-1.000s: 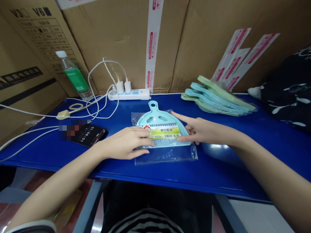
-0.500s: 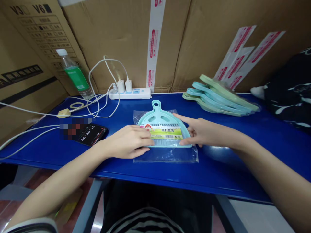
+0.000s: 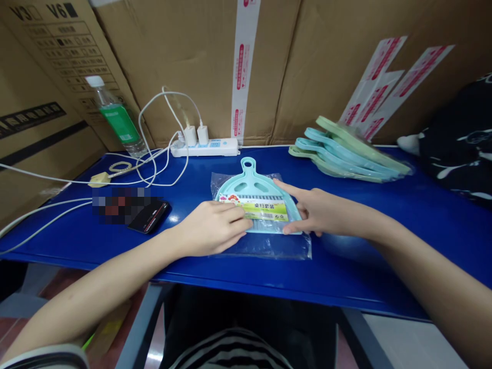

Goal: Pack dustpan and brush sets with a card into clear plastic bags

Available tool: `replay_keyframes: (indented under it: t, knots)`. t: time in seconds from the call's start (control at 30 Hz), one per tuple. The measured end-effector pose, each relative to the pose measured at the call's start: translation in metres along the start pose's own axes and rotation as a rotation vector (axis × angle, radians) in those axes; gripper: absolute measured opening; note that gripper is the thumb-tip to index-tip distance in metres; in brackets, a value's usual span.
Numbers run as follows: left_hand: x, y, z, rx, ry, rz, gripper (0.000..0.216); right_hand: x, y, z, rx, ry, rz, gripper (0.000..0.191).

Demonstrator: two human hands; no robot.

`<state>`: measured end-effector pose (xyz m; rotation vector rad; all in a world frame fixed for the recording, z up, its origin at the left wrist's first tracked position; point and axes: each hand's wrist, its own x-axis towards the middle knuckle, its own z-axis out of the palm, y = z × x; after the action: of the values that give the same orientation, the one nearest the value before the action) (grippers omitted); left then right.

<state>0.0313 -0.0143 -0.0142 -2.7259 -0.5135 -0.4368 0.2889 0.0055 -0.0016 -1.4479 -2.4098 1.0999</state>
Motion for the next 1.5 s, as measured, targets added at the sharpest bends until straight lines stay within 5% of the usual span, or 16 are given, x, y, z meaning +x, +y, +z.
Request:
replay_keyframes:
  t: [0.43, 0.63, 0.87, 1.27, 1.5]
  knots:
    - [0.004, 0.006, 0.002, 0.07, 0.075, -0.007, 0.028, -0.002, -0.001, -0.001, -0.277, 0.088, 0.001, 0.102]
    - [0.006, 0.006, 0.003, 0.092, 0.115, 0.036, 0.035, 0.001, -0.004, 0.007, -0.467, 0.253, 0.021, 0.082]
    - [0.007, 0.005, 0.004, 0.098, 0.077, 0.064, 0.03, 0.007, -0.001, 0.024, -0.441, 0.411, -0.078, 0.093]
    - [-0.001, -0.005, -0.01, -0.11, -0.208, 0.041, 0.02, 0.002, 0.001, 0.018, -0.423, 0.263, 0.028, 0.117]
    - [-0.003, -0.008, -0.017, -0.192, -0.294, -0.02, 0.014, -0.004, 0.009, -0.003, -0.317, 0.197, -0.06, 0.111]
